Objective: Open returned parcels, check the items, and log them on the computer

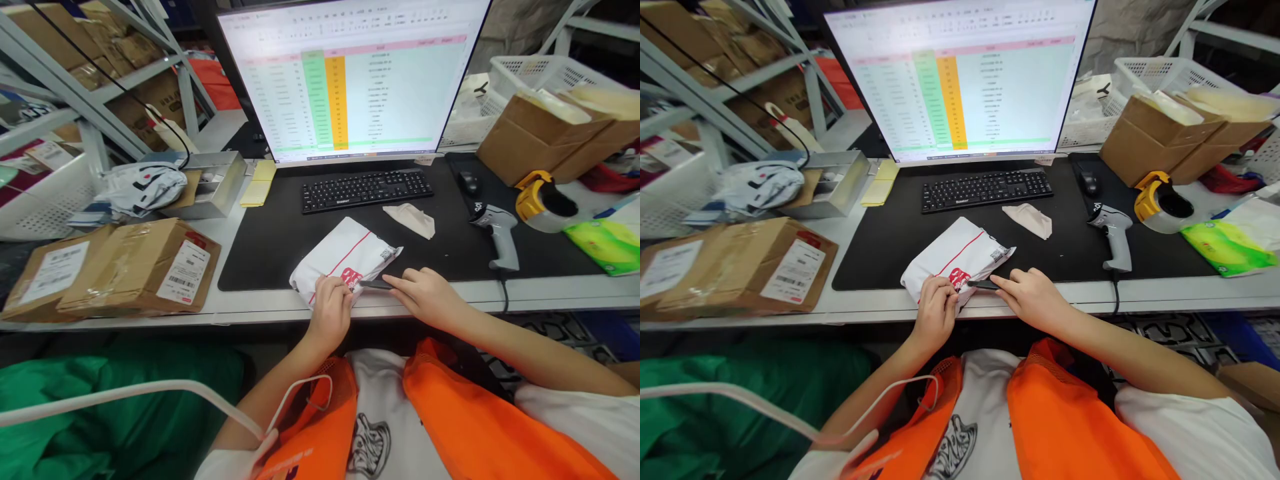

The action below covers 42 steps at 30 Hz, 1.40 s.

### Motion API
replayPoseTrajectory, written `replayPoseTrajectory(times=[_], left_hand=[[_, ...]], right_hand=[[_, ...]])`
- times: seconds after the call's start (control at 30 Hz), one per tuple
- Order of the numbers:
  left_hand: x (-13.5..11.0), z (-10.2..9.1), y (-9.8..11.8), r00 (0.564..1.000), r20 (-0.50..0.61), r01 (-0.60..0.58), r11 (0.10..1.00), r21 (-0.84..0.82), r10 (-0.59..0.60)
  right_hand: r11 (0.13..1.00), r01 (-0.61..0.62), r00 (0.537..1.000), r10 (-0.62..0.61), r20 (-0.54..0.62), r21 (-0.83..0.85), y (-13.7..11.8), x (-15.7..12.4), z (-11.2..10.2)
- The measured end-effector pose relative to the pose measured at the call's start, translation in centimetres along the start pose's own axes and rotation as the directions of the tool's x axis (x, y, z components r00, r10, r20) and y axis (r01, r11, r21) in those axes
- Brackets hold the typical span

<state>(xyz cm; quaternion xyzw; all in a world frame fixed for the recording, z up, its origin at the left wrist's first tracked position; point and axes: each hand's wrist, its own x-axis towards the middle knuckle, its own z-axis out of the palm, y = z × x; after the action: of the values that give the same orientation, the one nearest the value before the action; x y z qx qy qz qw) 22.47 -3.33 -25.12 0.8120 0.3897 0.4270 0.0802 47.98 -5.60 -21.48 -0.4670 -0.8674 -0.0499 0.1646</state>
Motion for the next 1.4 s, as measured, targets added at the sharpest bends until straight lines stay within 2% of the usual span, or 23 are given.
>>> replayPoseTrajectory(times=[0.07,0.13,0.23,0.3,0.37,0.43,0.53,0.67,0.8,0.9,0.93,1.0,1.07,1.13,1.2,1.27,1.33,1.4], left_hand=[[0.0,0.1,0.0,0.999,0.001,-0.033,0.999,0.005,0.033],[-0.4,0.2,-0.1,0.999,0.022,-0.04,0.999,0.006,0.04],[-1.2,0.4,-0.1,0.991,0.137,0.001,0.999,-0.049,0.006],[-1.5,0.4,0.0,0.968,0.252,0.034,0.997,-0.076,-0.014],[-1.1,0.2,0.3,0.954,0.301,0.023,0.998,-0.051,-0.007],[0.1,0.0,1.1,0.964,0.266,-0.017,1.0,0.012,0.013],[2.6,1.0,2.9,0.969,0.241,-0.085,0.99,0.109,0.056],[5.2,5.1,5.2,0.93,0.33,-0.221,0.964,0.148,0.162],[6.5,9.6,5.7,0.912,0.342,-0.31,0.927,0.21,0.227],[7.0,10.5,4.9,0.9,0.318,-0.379,0.896,0.233,0.299],[7.1,10.0,4.4,0.894,0.305,-0.404,0.887,0.226,0.329],[7.1,7.9,3.0,0.871,0.277,-0.462,0.868,0.183,0.406],[6.7,4.3,0.9,0.848,0.252,-0.508,0.852,0.13,0.467],[5.8,0.2,-1.8,0.862,0.233,-0.485,0.866,0.122,0.45],[4.4,-3.4,-4.4,0.92,0.22,-0.365,0.914,0.178,0.324],[2.7,-5.5,-6.3,0.975,0.19,-0.16,0.96,0.231,0.116],[1.1,-5.5,-7.1,0.987,0.123,0.082,0.976,0.201,-0.108],[0.1,-4.0,-7.1,0.951,0.044,0.299,0.949,0.103,-0.305]], right_hand=[[1.0,0.017,1.0,-0.017,0.004,-0.009,0.7,0.9,0.2],[1.0,-0.002,1.0,0.003,0.029,-0.031,3.0,1.7,0.1],[0.97,-0.205,0.977,0.21,0.028,-0.127,8.8,2.1,-0.4],[0.905,-0.384,0.922,0.388,-0.018,-0.184,12.5,1.8,-0.7],[0.857,-0.482,0.875,0.483,-0.037,-0.181,14.5,1.3,-0.8],[0.851,-0.51,0.859,0.512,-0.02,-0.121,14.6,0.9,-0.7],[0.847,-0.531,0.847,0.531,-0.016,0.009,12.6,0.7,-0.3],[0.773,-0.596,0.788,0.615,-0.024,0.216,10.7,0.6,-0.2],[0.684,-0.632,0.741,0.671,0.026,0.364,10.8,0.4,-0.3],[0.652,-0.645,0.735,0.673,0.087,0.399,11.1,0.0,-0.6],[0.655,-0.644,0.738,0.667,0.097,0.394,11.0,-0.3,-0.8],[0.683,-0.63,0.756,0.649,0.089,0.371,10.8,-1.1,-1.4],[0.728,-0.594,0.787,0.615,0.057,0.343,10.2,-2.0,-2.1],[0.789,-0.524,0.84,0.541,0.043,0.322,9.3,-2.7,-3.0],[0.852,-0.426,0.901,0.429,0.06,0.305,8.2,-2.9,-3.6],[0.905,-0.322,0.947,0.313,0.079,0.279,7.0,-2.2,-3.9],[0.947,-0.232,0.972,0.217,0.088,0.225,5.9,-0.1,-3.9],[0.977,-0.166,0.983,0.154,0.098,0.133,4.7,3.4,-3.7]])
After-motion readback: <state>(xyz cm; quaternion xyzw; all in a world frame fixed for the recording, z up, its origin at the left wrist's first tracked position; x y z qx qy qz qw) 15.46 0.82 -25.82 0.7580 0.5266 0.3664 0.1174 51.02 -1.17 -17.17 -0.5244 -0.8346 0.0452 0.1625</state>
